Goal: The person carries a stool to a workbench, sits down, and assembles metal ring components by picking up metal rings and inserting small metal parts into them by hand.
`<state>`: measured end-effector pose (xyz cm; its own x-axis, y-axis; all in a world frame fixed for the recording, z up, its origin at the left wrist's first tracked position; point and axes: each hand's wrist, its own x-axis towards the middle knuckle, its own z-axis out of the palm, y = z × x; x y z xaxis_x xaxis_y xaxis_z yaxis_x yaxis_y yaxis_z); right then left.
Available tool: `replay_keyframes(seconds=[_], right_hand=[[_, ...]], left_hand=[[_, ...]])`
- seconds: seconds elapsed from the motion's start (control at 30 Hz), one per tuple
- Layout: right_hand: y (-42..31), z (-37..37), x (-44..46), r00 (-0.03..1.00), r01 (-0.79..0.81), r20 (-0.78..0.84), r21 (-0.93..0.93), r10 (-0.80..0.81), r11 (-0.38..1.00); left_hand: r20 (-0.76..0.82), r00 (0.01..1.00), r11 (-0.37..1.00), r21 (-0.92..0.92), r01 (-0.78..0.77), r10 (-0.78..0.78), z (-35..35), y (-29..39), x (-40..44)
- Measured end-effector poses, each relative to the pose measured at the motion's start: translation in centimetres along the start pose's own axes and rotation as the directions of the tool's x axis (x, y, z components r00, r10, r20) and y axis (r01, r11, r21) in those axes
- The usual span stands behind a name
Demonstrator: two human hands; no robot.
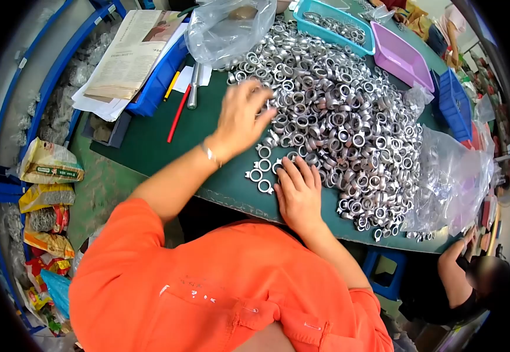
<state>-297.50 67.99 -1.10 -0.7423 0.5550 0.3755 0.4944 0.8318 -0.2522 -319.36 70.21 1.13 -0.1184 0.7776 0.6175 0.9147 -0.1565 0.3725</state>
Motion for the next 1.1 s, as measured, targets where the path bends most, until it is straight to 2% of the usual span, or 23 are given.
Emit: replay_keyframes(seconds=[0.03,0.1,0.13,0.17,0.23,0.3,0.37,0.43,0.5,0.57,0.63,0.67,0.7,0.73,0.83,0.9,0.97,1.07,1.1], right_hand=[[-0.6,0.0,-0.2,0.998,-0.063,0.003,0.024,0.063,0.998],[-1.7,-0.3,-0.3,1.0,0.008,0.005,0.055,-0.009,0.998],[-2.0,0.1,-0.3,0.999,0.027,0.029,0.072,-0.029,0.997],[-2.2,0.3,-0.1,0.999,0.032,0.033,0.089,-0.035,0.996],[-2.0,0.7,0.1,0.998,0.038,0.042,0.07,-0.041,0.997],[-1.8,0.7,0.1,0.999,0.03,0.035,0.089,-0.033,0.996],[-1.8,0.6,0.1,1.0,0.023,-0.001,0.106,-0.023,0.994],[-1.7,0.6,0.1,1.0,0.017,-0.007,0.112,-0.016,0.994],[-1.6,0.5,0.1,0.999,0.036,0.002,0.096,-0.036,0.995],[-0.9,-0.2,0.4,0.998,0.051,0.017,0.2,-0.055,0.978],[0.5,-4.0,2.7,0.973,0.187,-0.212,0.509,-0.088,0.84],[1.0,-8.1,3.6,0.961,0.233,-0.249,0.504,-0.119,0.832],[1.6,-11.9,4.3,0.932,0.338,-0.327,0.626,-0.157,0.703],[2.0,-15.0,4.7,0.903,0.417,-0.387,0.677,-0.189,0.606],[1.7,-21.8,3.9,0.756,0.654,-0.568,0.687,-0.327,0.317],[0.5,-23.7,3.2,0.673,0.722,-0.612,0.665,-0.415,0.191],[-0.7,-24.1,2.9,0.63,0.743,-0.62,0.656,-0.468,0.131],[-1.4,-24.0,2.9,0.61,0.752,-0.622,0.65,-0.49,0.11],[-1.6,-24.0,2.9,0.603,0.756,-0.627,0.646,-0.493,0.104]], left_hand=[[-0.078,0.997,0.995,0.089,0.038,-0.031,0.6,-1.2,1.4],[-0.009,0.987,0.982,0.091,0.163,-0.163,2.7,-4.2,2.6],[-0.033,0.981,0.98,0.056,0.191,-0.189,3.9,-4.6,2.4],[-0.031,0.986,0.978,0.131,0.164,-0.161,4.5,-4.5,2.2],[-0.055,0.985,0.984,0.058,0.17,-0.167,4.4,-3.9,1.9],[-0.013,0.992,0.991,-0.035,0.126,-0.126,3.4,-3.7,1.4],[-0.027,0.998,0.998,-0.036,0.061,-0.062,2.4,-3.2,1.1],[0.011,0.994,0.986,-0.125,0.113,-0.113,2.4,-3.4,0.2],[0.018,0.994,0.985,-0.131,0.111,-0.109,2.3,-3.1,-0.7],[0.039,0.989,0.977,-0.151,0.149,-0.145,2.1,-2.3,-1.4],[0.081,0.982,0.969,-0.167,0.182,-0.17,1.7,-1.5,-2.6],[0.109,0.977,0.953,-0.226,0.202,-0.181,1.6,-1.1,-3.1],[0.096,0.985,0.964,-0.209,0.162,-0.145,1.7,-0.8,-3.8],[0.097,0.98,0.954,-0.23,0.193,-0.174,1.4,0.2,-4.2],[0.089,0.974,0.929,-0.294,0.225,-0.207,1.0,1.7,-5.3],[0.069,0.985,0.945,-0.279,0.172,-0.159,0.8,2.5,-5.6],[0.08,0.984,0.943,-0.28,0.178,-0.162,0.2,3.5,-5.7],[0.104,0.99,0.959,-0.257,0.116,-0.092,-0.4,3.5,-5.9],[0.068,0.994,0.954,-0.283,0.098,-0.082,-0.6,3.2,-5.5]])
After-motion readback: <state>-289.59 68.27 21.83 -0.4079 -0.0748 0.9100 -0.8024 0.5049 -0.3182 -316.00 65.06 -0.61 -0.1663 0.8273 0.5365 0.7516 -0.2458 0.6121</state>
